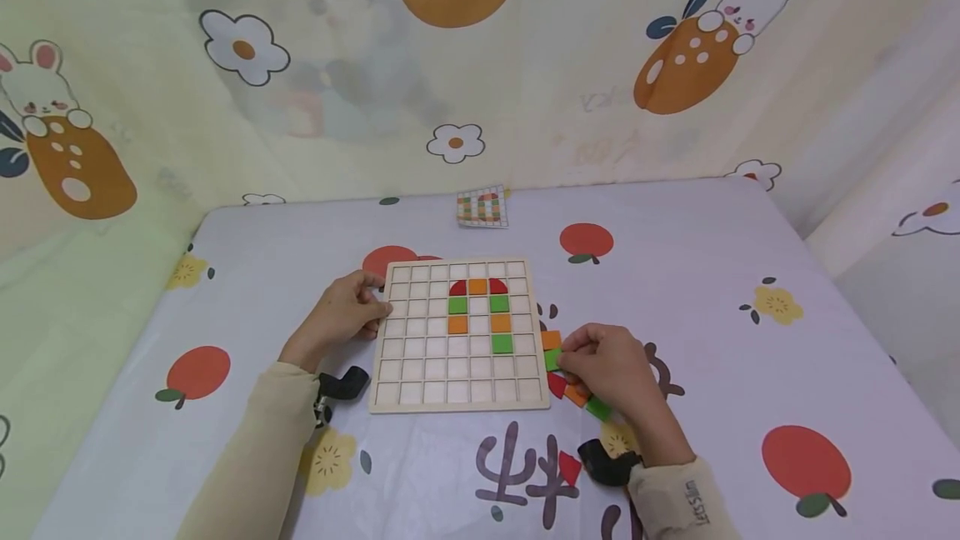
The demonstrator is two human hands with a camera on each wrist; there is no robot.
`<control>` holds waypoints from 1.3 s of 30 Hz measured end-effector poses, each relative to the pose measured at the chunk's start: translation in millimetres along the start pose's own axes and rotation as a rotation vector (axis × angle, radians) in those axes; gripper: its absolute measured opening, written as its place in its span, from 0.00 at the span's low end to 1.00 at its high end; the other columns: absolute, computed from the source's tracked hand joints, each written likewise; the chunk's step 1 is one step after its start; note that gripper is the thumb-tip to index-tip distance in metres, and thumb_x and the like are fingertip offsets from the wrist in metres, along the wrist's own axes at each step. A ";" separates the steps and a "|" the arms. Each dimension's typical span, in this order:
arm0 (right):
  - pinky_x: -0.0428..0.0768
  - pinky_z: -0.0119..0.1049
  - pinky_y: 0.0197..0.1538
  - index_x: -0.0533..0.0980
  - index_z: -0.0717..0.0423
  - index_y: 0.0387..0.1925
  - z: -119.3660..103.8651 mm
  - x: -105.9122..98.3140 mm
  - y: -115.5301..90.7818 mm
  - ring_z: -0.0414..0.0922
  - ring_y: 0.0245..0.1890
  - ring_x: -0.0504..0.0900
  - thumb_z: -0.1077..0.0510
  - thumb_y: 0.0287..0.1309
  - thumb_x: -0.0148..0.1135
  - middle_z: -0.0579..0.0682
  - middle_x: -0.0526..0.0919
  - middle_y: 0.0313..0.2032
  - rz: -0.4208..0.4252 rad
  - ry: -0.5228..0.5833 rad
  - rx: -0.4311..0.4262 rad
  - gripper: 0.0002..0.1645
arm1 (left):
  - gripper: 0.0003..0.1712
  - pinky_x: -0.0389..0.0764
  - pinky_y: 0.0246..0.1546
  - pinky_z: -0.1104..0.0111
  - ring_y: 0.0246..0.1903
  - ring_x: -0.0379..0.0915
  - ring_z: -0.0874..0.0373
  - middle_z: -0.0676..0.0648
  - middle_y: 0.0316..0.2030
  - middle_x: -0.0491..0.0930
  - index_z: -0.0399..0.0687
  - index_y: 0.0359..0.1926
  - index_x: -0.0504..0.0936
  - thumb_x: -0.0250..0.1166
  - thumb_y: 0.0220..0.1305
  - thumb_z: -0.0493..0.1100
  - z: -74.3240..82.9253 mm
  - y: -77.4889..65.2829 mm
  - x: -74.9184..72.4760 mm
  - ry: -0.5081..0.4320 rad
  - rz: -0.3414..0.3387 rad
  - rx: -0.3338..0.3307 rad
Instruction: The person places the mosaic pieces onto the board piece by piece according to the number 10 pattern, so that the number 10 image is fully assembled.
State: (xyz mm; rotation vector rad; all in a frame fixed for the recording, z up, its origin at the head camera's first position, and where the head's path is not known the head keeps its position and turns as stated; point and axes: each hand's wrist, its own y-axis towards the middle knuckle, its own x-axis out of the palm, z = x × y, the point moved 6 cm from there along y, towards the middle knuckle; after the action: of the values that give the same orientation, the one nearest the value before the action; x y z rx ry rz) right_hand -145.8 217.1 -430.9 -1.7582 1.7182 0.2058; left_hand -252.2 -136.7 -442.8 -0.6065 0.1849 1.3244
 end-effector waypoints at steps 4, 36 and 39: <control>0.86 0.33 0.31 0.81 0.65 0.51 -3.6 -0.4 1.8 0.46 0.26 0.83 0.61 0.66 0.67 0.53 0.85 0.30 0.009 0.024 -0.015 0.15 | 0.23 0.84 0.26 0.71 0.23 0.77 0.59 0.44 0.34 0.75 0.39 0.61 0.73 0.70 0.69 0.36 2.0 0.6 -0.5 0.008 0.003 0.008; 0.88 0.34 0.32 0.81 0.66 0.46 -57.3 74.4 35.2 0.45 0.25 0.88 0.63 0.65 0.69 0.55 0.88 0.29 -0.161 0.331 0.000 0.12 | 0.23 0.86 0.26 0.70 0.23 0.77 0.58 0.45 0.35 0.74 0.40 0.61 0.74 0.70 0.69 0.35 -1.3 1.9 0.3 -0.010 0.003 -0.003; 0.88 0.34 0.31 0.81 0.67 0.46 -61.0 78.2 35.7 0.45 0.24 0.88 0.63 0.65 0.69 0.56 0.88 0.29 -0.164 0.324 -0.017 0.11 | 0.22 0.85 0.26 0.70 0.23 0.77 0.58 0.45 0.35 0.74 0.40 0.60 0.74 0.70 0.69 0.35 -2.1 2.1 0.3 -0.012 0.005 -0.007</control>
State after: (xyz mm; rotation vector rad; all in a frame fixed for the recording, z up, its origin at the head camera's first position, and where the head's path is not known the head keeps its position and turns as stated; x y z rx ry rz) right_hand -189.5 121.6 -438.5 -2.0199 1.7813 -0.1453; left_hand -253.7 -137.3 -445.3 -0.6042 0.1726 1.3332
